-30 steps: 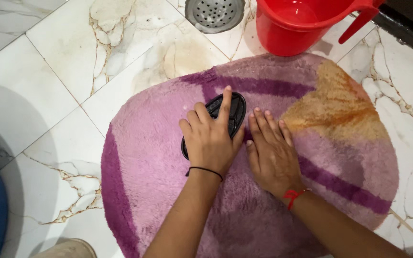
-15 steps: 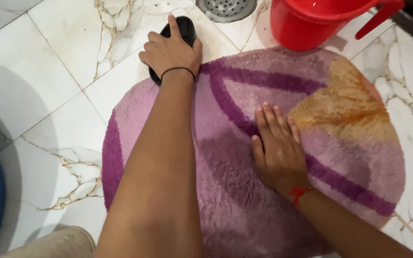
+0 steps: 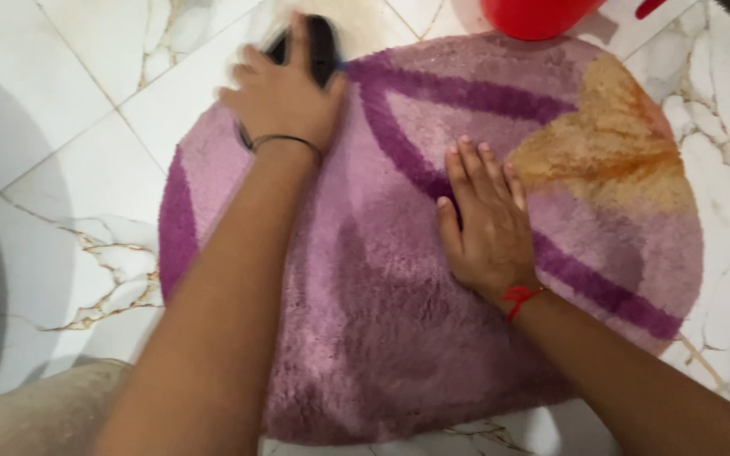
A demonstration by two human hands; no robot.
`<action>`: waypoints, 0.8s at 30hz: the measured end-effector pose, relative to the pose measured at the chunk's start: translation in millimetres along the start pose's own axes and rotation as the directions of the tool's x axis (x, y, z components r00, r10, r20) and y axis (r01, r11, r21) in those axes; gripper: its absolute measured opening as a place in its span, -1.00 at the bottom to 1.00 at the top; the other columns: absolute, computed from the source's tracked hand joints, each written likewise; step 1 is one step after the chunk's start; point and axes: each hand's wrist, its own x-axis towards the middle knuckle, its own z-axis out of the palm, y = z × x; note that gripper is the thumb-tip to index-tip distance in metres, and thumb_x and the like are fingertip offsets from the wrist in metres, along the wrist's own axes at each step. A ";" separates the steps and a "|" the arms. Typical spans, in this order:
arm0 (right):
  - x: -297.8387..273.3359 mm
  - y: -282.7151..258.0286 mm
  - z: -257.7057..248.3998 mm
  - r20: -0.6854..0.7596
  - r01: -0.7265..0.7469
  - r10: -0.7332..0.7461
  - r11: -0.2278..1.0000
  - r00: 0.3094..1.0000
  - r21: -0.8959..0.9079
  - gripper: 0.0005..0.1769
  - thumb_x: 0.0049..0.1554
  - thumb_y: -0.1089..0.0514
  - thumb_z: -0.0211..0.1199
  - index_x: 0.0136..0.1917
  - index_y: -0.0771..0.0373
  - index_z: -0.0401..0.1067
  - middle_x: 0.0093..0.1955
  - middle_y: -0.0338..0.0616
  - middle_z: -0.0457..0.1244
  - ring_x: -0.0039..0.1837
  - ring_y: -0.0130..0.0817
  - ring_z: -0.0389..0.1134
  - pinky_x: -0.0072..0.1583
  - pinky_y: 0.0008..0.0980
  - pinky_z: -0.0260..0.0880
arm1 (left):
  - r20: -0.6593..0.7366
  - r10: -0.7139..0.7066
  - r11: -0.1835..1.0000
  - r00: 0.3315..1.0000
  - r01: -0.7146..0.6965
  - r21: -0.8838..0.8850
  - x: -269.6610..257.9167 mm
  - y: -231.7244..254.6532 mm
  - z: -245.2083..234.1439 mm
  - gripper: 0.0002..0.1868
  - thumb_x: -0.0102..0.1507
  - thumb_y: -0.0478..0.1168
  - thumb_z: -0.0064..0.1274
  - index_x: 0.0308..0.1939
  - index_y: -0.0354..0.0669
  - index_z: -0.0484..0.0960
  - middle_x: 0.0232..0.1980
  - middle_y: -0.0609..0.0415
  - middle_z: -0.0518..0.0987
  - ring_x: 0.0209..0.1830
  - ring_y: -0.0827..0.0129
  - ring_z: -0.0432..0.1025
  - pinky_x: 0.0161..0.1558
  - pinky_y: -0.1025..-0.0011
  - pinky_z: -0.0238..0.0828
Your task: The person washes a pink and purple rug on a tiled floor. They sprinkle powder onto the rug, pour water from a red cup, and scrub the surface with a black brush. The person repeatedly scrubs different sections of the rug while occasionally adding more water.
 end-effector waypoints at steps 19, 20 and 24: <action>1.1 1.7 1.1 -0.011 -0.006 0.006 1.000 1.000 -0.002 -0.32 0.28 0.02 -0.08 0.59 0.37 0.11 0.65 0.16 -0.03 0.66 0.08 -0.11 0.57 0.14 -0.26 | 0.015 -0.073 0.994 0.997 0.074 -0.077 4.3 18.0 7.3 -0.07 0.20 0.46 0.00 0.53 0.51 -0.09 0.49 -0.45 0.10 0.41 -0.43 0.12 0.09 -0.34 0.20; 1.7 1.4 0.2 -0.006 -0.009 0.009 1.000 1.000 -0.010 -0.32 0.28 0.02 -0.08 0.59 0.36 0.11 0.65 0.15 -0.03 0.67 0.07 -0.11 0.57 0.12 -0.26 | 0.055 -0.130 0.989 0.990 0.133 -0.060 6.3 -10.1 0.4 -0.06 0.22 0.42 0.00 0.57 0.47 -0.09 0.46 -0.42 0.12 0.38 -0.35 0.14 0.12 -0.33 0.20; 1.5 -1.9 -0.1 -0.004 -0.024 0.024 0.999 1.000 -0.024 -0.32 0.28 0.02 -0.09 0.59 0.34 0.10 0.66 0.12 -0.04 0.68 0.03 -0.12 0.59 0.10 -0.25 | 0.161 -0.330 0.943 0.930 0.332 0.015 10.2 -61.5 -28.7 -0.09 0.30 0.39 -0.07 0.63 0.34 -0.05 0.41 -0.41 0.19 0.30 -0.23 0.22 0.15 -0.19 0.28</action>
